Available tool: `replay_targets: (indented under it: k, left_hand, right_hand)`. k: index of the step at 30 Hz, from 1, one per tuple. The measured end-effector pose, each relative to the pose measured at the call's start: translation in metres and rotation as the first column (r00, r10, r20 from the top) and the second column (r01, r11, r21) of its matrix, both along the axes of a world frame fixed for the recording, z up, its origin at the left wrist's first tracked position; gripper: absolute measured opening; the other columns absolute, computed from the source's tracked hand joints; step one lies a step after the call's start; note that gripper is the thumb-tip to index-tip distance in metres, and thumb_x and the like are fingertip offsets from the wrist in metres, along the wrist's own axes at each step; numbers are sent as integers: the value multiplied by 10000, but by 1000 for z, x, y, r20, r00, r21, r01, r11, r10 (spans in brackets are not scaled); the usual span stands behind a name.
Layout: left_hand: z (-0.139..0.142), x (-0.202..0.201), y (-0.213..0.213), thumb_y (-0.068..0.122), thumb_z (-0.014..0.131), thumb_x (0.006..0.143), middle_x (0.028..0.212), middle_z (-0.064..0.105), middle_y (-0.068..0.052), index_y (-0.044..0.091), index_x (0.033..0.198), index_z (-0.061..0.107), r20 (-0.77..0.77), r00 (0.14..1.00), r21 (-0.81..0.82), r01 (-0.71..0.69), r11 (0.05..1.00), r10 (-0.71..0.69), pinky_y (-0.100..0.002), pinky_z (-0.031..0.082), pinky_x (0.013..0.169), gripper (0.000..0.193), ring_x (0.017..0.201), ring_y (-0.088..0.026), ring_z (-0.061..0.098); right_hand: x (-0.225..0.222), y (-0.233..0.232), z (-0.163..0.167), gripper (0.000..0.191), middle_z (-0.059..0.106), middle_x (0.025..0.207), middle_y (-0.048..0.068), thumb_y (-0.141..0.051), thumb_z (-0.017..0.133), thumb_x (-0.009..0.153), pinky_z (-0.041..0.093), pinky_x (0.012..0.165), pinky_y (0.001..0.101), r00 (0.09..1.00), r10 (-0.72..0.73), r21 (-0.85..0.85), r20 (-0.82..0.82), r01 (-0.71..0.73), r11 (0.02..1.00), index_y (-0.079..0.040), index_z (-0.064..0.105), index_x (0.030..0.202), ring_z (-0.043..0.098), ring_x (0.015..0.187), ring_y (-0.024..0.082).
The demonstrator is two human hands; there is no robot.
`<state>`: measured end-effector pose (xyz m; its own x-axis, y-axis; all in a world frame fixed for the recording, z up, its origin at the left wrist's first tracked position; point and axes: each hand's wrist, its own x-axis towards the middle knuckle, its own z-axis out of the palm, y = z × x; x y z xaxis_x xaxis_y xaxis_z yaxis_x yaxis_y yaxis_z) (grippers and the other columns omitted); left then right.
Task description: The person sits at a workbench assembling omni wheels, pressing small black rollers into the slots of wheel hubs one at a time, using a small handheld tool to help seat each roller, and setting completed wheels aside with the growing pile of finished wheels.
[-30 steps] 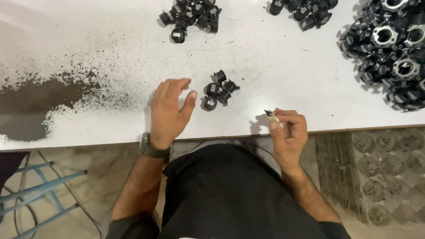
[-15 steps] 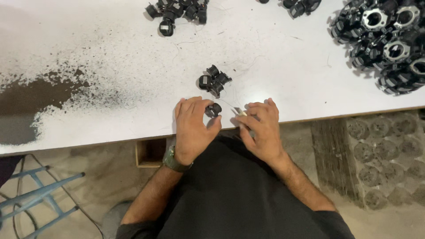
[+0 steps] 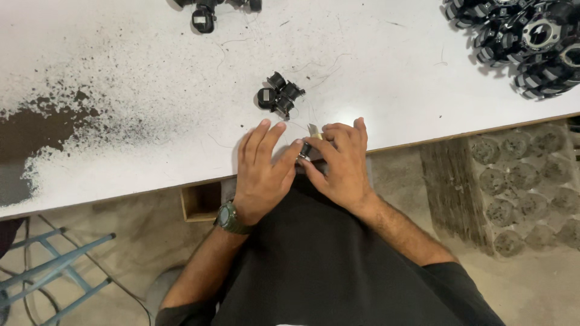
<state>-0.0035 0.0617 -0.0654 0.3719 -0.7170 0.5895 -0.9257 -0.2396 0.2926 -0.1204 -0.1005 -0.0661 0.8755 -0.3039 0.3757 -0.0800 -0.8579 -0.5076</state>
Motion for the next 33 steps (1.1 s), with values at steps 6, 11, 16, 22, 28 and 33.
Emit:
replay_targets:
  k: [6,11,16,22,28,33]
  left_hand:
    - [-10,2,-8,113,810,920,1391,595,-109,104,1042,701,7,999,-37,41,998,-41,-539,409,1173,163,1383,-307,517]
    - [-12,-6,-8,138,796,865,1320,613,-110,86,1005,722,-85,994,-35,-67,997,64,-549,385,1148,167,1326,-316,538]
    - [-16,-8,-8,141,811,890,1335,617,-77,112,1046,737,-158,985,-52,-73,996,64,-541,350,1179,175,1330,-292,540]
    - [-19,-9,-9,93,823,879,1335,630,-64,107,1051,733,-179,983,-98,-55,994,36,-534,359,1198,195,1343,-279,542]
    - [-19,-8,-9,79,822,882,1326,632,-97,109,988,728,-89,996,-70,-18,997,12,-541,370,1171,145,1336,-305,538]
    - [-16,-11,-11,90,825,902,1240,629,-77,115,1005,751,-66,998,-87,-21,996,16,-534,405,1146,130,1269,-289,562]
  right_hand:
    - [0,-6,-5,404,552,1158,102,-227,873,833,210,1204,695,997,-57,-7,54,57,998,-97,692,1169,510,1214,312]
    - [-15,-7,-13,291,606,1096,72,-94,820,865,203,1258,653,974,-7,-20,229,12,1000,-133,697,1126,547,1274,326]
    - [-17,0,-28,322,634,1091,75,5,786,899,191,1286,639,957,128,58,259,-147,987,-61,598,1153,600,1257,305]
    - [-12,2,-26,305,644,1018,81,37,769,852,269,1268,627,967,95,107,237,-123,987,-69,606,1086,652,1165,295]
    - [-10,2,-20,290,654,992,70,40,768,838,272,1268,627,971,82,139,225,-116,984,-77,623,1060,670,1128,284]
    - [-11,2,-19,289,651,986,71,37,772,829,258,1265,633,970,91,143,227,-125,982,-69,632,1058,666,1125,287]
